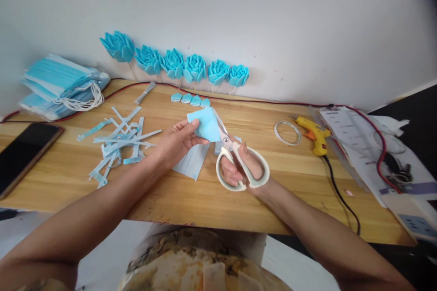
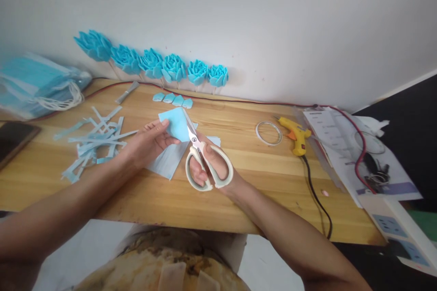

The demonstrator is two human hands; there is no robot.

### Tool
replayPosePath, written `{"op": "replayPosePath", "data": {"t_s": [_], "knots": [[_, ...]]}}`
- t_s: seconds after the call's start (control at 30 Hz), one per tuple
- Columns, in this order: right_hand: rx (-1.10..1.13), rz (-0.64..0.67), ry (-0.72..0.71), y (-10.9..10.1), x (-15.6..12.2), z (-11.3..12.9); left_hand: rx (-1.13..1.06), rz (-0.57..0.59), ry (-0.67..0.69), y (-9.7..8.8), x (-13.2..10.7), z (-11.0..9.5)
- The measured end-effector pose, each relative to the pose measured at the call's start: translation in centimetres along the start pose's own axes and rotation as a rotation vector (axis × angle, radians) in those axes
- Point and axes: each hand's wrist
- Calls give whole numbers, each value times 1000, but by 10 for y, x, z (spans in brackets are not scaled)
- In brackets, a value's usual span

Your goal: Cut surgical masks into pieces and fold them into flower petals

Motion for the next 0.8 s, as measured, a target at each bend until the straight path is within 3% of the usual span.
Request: {"op": "replayPosePath", "data": {"t_s": [0.8], "knots": [[-39,-23,34,-1,0,-4,45,-28,2,-1,0,0]]}}
Point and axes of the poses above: each hand's wrist, its own x-axis towards the middle knuckle, its own y-axis out of the palm, z = x × y, and after that the axes turned 14 degrees about y, right-handed
